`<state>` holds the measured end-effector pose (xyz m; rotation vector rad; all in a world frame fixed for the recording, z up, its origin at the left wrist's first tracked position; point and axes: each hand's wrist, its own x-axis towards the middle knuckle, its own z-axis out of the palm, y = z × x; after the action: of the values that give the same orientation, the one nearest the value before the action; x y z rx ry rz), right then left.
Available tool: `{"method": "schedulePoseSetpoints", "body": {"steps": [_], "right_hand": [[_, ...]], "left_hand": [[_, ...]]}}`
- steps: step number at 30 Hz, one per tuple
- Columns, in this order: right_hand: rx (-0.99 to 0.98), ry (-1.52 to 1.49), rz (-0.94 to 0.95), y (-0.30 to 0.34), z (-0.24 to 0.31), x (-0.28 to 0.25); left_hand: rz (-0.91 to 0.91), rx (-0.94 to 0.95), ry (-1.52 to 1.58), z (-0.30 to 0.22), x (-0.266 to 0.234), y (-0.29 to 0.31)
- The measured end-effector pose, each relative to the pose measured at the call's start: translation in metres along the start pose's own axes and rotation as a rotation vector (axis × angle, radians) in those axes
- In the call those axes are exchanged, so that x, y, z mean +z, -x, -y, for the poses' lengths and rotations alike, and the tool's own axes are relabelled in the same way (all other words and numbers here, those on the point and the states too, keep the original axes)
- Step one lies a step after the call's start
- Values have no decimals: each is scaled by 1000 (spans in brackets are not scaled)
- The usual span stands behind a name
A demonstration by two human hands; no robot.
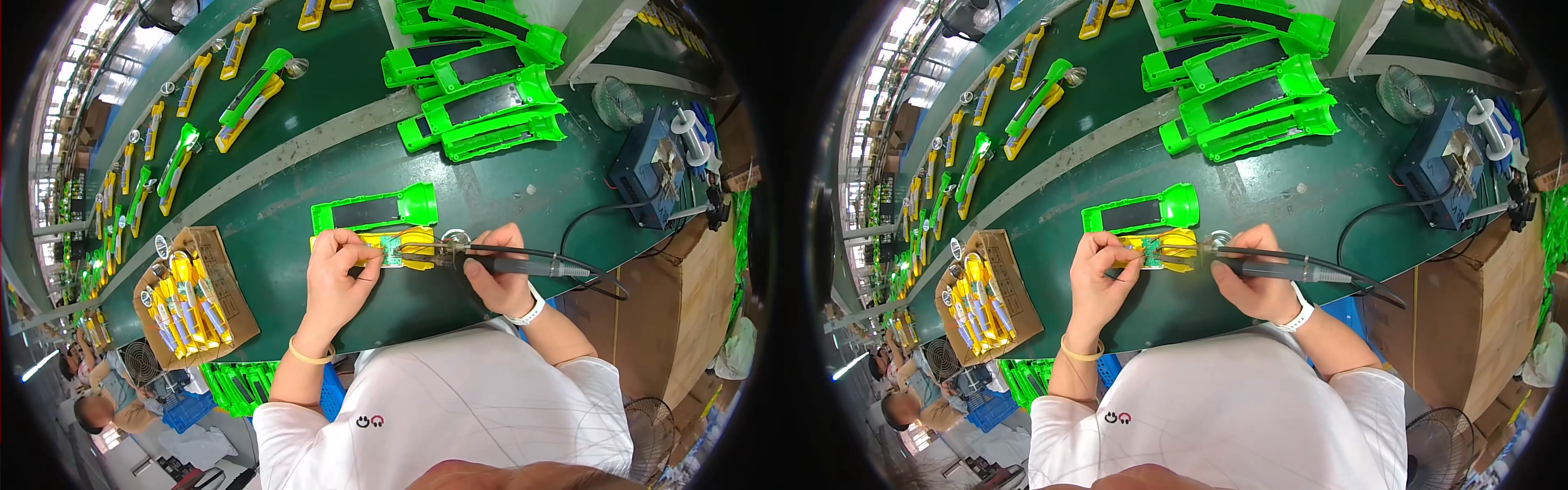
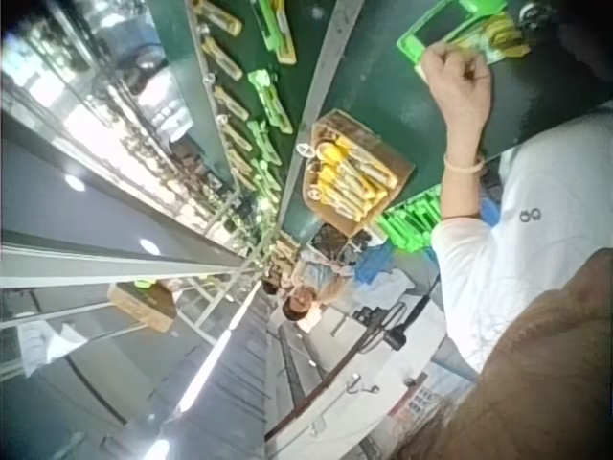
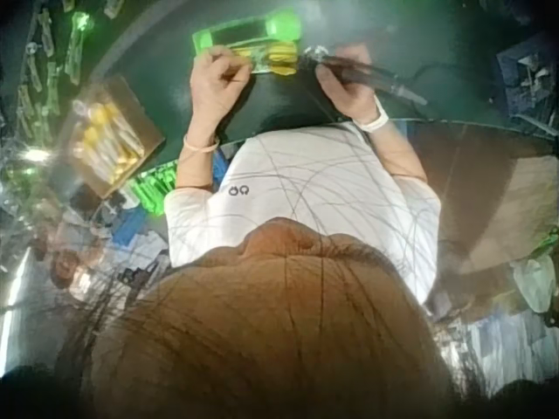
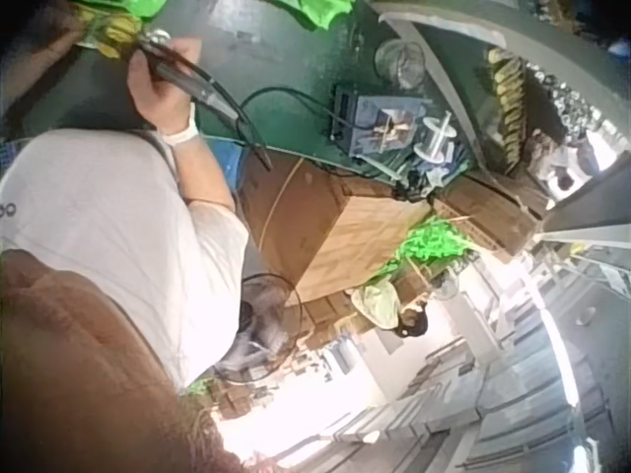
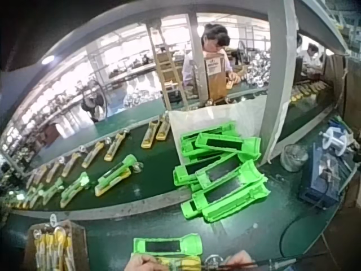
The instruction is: The person solders internal electrical components inside flashlight casings using a soldering iron, fits the casing pieces together by hand, and places the assembled flashlights onto the conveyor line.
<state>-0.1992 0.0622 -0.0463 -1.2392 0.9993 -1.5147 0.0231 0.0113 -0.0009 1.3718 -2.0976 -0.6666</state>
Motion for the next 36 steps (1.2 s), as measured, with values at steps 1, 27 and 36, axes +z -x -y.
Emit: {"method": "schedulePoseSetpoints", "body": {"steps": [1,27,36], "right_hand": [[-1,0,1,1,-2,0],[158,-151,-110,5,-6,-2],[127,-171,-121,8,-1,-9]], "left_hand": [[13,7,-34,-2,-1,-2],[197,115,-206,-20,-8,-21],[69,210,-175,-23,-17,-20]]}}
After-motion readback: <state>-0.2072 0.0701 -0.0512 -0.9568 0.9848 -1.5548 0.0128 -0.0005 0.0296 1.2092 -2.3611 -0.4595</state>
